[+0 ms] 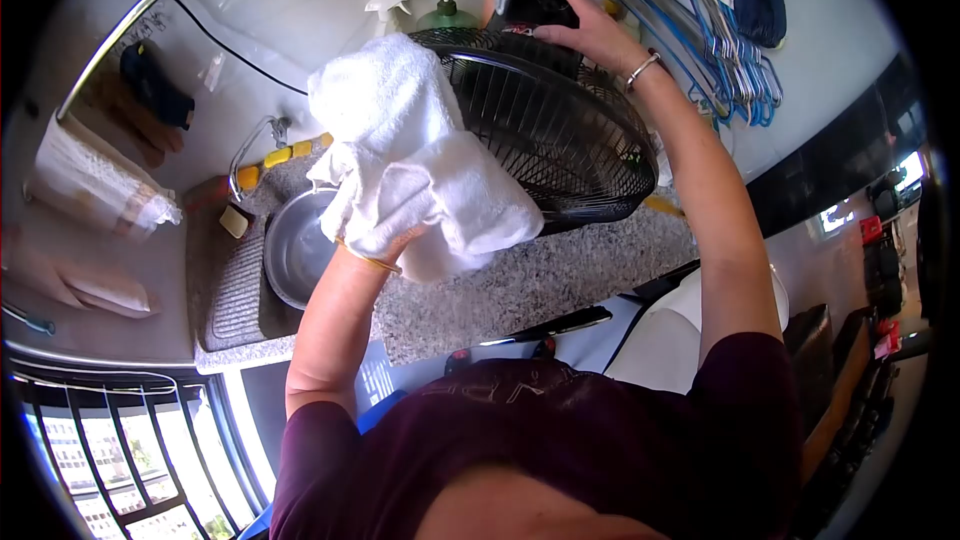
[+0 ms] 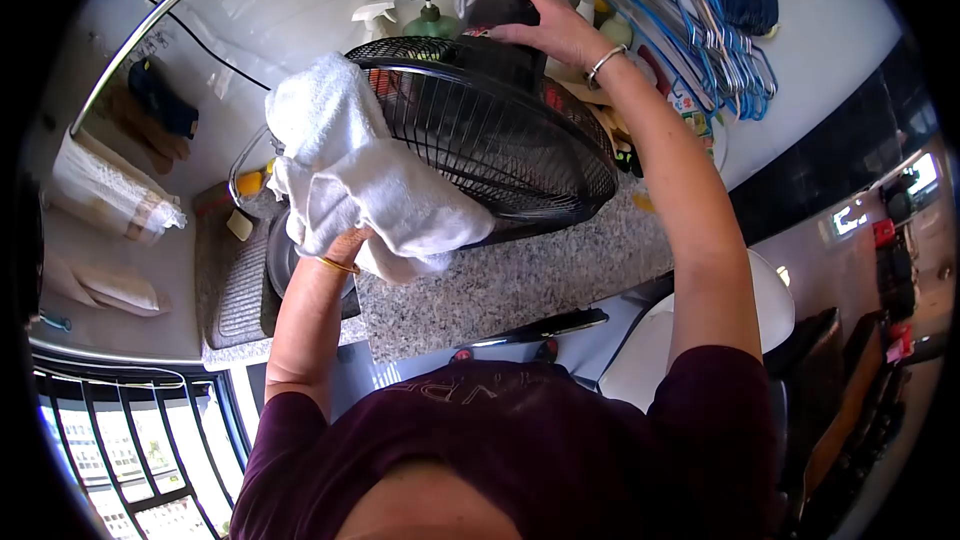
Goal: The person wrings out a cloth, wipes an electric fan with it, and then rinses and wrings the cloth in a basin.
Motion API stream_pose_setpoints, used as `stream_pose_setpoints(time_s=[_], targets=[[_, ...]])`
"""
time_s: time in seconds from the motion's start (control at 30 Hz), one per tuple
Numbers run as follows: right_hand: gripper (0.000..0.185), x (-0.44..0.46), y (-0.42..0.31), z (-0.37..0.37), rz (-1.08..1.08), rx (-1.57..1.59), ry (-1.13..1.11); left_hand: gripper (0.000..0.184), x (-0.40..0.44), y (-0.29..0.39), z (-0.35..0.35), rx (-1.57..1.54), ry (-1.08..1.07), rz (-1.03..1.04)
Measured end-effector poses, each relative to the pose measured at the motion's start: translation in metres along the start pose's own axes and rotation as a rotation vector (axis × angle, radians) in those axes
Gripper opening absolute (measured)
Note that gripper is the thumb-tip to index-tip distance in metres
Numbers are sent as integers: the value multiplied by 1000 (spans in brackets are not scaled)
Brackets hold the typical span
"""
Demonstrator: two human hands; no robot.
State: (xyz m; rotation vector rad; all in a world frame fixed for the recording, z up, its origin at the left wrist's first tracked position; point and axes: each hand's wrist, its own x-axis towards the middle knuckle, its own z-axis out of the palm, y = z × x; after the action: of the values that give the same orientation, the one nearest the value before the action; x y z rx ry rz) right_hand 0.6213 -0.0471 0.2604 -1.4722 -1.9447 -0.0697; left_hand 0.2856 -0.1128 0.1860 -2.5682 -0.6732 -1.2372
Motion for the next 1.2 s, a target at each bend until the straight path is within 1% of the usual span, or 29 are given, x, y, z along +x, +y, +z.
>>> stream_pose_setpoints(time_s=[0.03,0.07,0.1,0.17,0.2,0.33,0.43,0.47,0.5,0.63,0.77,0.83,0.9,0.97,1.0,1.03,1.07,1.1,1.13,1.17,1.2], targets=[[86,0,2,0,3,33,-48,44,7,1,1,-126,-14,-76],[78,2,12,7,-33,83,-6,43,14,-5,8,-188,-11,-103],[78,3,15,10,-27,90,-3,42,22,-12,15,-209,-6,-113],[85,2,21,17,-74,72,95,39,32,-19,26,-256,-6,-138],[82,4,25,20,-99,75,120,38,36,-22,31,-270,-9,-146],[79,1,33,28,-167,74,218,33,53,-35,46,-325,-8,-195],[80,-7,18,28,-137,128,269,30,41,-29,49,-306,-4,-213],[82,-10,13,29,-105,85,286,29,33,-25,48,-287,-5,-220],[84,-9,13,31,-113,84,297,28,25,-20,47,-267,-8,-227],[83,-6,16,33,-101,114,303,25,-5,8,47,-179,-60,-253],[81,-6,21,37,-103,123,322,24,-24,38,52,-142,-209,-218],[82,-6,21,36,-88,135,307,24,-32,55,53,-157,-322,-162],[79,-10,21,34,-85,165,289,24,-35,71,52,-184,-448,-78],[66,-19,23,22,-2,346,121,25,-39,85,53,-188,-564,16],[61,-31,12,8,87,531,53,25,-37,91,54,-181,-617,67],[57,-45,17,3,119,530,84,25,-50,95,70,-183,-620,67],[54,-62,23,0,155,530,113,18,-74,101,99,-680,-698,-130],[45,-84,23,-2,251,547,210,11,-96,105,128,-1176,-743,-335],[39,-112,23,-2,352,562,306,7,-109,109,139,-1674,-757,-552],[30,-142,28,1,531,577,287,7,-100,110,122,-1678,-761,-556],[28,-177,38,8,708,589,268,14,-80,110,91,-1516,-708,-347]])
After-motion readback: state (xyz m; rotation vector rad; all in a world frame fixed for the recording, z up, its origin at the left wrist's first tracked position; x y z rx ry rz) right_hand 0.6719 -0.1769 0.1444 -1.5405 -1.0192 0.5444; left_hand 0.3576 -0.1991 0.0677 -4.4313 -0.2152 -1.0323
